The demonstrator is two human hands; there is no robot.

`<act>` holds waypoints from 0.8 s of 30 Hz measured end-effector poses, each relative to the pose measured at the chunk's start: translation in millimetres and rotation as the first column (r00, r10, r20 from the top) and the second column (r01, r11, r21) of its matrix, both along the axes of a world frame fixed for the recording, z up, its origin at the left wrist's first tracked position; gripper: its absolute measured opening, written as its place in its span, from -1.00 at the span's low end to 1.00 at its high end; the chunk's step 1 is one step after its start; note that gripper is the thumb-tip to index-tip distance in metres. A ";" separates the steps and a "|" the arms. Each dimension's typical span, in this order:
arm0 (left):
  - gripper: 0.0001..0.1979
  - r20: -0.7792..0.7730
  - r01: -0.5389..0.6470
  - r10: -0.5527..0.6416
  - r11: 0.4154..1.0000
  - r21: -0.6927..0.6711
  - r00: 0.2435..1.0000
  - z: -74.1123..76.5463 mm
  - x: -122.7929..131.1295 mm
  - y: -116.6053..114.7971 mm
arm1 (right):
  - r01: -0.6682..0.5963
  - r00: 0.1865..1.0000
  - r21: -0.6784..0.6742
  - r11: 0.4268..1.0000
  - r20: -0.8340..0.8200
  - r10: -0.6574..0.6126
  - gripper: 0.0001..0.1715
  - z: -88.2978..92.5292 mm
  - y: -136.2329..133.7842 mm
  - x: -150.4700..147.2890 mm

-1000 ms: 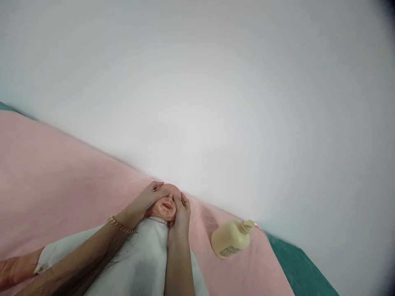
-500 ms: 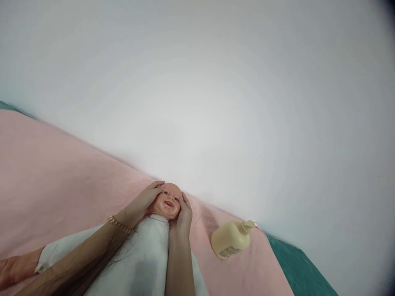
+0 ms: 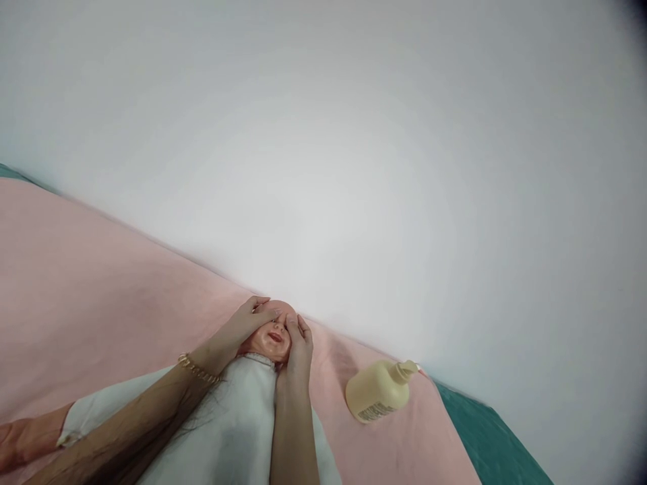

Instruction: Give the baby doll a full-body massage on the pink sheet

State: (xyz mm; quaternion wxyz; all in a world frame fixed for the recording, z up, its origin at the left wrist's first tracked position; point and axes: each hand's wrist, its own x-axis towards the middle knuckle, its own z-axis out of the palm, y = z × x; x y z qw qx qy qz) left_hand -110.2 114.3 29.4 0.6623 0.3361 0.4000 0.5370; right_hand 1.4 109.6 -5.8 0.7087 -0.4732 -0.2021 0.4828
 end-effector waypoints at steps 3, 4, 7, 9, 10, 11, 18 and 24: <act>-0.34 -0.022 0.002 -0.002 1.000 0.007 1.000 -0.8 -0.7 0.1 | 0.003 1.000 -0.008 1.000 0.006 -0.003 -0.14 1.5 0.0 0.2; -0.35 -0.024 -0.001 0.001 1.000 0.010 1.000 -1.1 -0.5 0.3 | 0.006 1.000 -0.010 1.000 0.005 -0.006 -0.14 1.2 0.4 0.2; -0.40 -0.021 -0.013 0.013 1.000 0.014 1.000 -1.5 0.7 0.6 | 0.017 1.000 -0.014 1.000 -0.005 -0.017 -0.21 -0.5 1.8 0.2; -0.44 -0.009 -0.022 0.022 1.000 0.013 1.000 -0.9 1.9 0.5 | 0.026 1.000 -0.014 1.000 -0.018 -0.026 -0.27 -1.4 2.4 0.0; -0.47 0.001 -0.024 0.024 1.000 0.011 1.000 -0.2 2.5 0.4 | 0.029 0.999 -0.013 0.999 -0.026 -0.030 -0.31 -1.6 2.5 0.1; -0.49 0.014 -0.023 0.022 1.000 0.008 1.000 0.5 2.9 0.3 | 0.033 0.999 -0.010 0.999 -0.035 -0.033 -0.34 -1.7 2.6 0.2; -0.69 0.080 -0.016 0.019 0.999 -0.042 0.997 2.0 2.3 4.6 | 0.007 0.992 0.009 1.000 -0.125 -0.006 -0.38 -3.9 6.2 4.8; -0.73 0.128 -0.024 0.028 0.999 -0.036 0.991 -1.3 3.8 5.1 | -0.026 0.992 0.023 0.999 -0.127 0.028 -0.31 -10.5 8.5 5.7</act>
